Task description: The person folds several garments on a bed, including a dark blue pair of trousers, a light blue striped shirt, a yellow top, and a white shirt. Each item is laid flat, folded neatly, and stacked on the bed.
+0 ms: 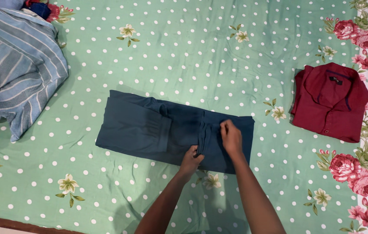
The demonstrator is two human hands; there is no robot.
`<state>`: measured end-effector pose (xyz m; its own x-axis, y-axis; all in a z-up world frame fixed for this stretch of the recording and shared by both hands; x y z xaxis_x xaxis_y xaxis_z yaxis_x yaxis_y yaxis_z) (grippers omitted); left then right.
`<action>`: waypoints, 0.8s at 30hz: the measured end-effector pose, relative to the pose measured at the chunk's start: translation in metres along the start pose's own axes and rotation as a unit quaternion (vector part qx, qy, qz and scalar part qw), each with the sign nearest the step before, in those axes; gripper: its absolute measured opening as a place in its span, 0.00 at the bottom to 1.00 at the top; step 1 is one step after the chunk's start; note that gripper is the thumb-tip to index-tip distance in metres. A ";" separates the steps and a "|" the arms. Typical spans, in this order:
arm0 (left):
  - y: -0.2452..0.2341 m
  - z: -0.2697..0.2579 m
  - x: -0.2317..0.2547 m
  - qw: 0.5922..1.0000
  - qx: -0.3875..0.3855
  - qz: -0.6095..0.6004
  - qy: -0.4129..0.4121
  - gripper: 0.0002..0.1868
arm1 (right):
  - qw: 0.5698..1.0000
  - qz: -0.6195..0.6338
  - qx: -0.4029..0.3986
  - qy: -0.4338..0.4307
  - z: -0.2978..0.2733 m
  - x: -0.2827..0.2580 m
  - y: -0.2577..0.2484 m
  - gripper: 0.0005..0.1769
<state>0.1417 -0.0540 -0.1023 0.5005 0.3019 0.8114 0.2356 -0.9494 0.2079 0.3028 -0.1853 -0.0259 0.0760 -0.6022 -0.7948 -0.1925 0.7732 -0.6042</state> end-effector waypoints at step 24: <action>0.009 -0.034 0.035 0.981 0.001 0.131 0.143 0.30 | 0.997 -0.044 0.063 0.030 0.003 -0.034 0.035 0.30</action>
<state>0.1327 -0.0555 -0.0533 0.2901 0.0107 0.9569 0.1314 -0.9909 -0.0287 0.2969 -0.1375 -0.0205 0.0269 -0.6767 -0.7358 -0.0626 0.7335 -0.6768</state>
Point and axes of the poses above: each hand's wrist, its own z-axis towards the middle knuckle, its own y-axis out of the palm, x = y × z, the point moved 9 cm from there along z, towards the middle knuckle, and after that the axes turned 10 degrees about z, right-handed, at the moved point
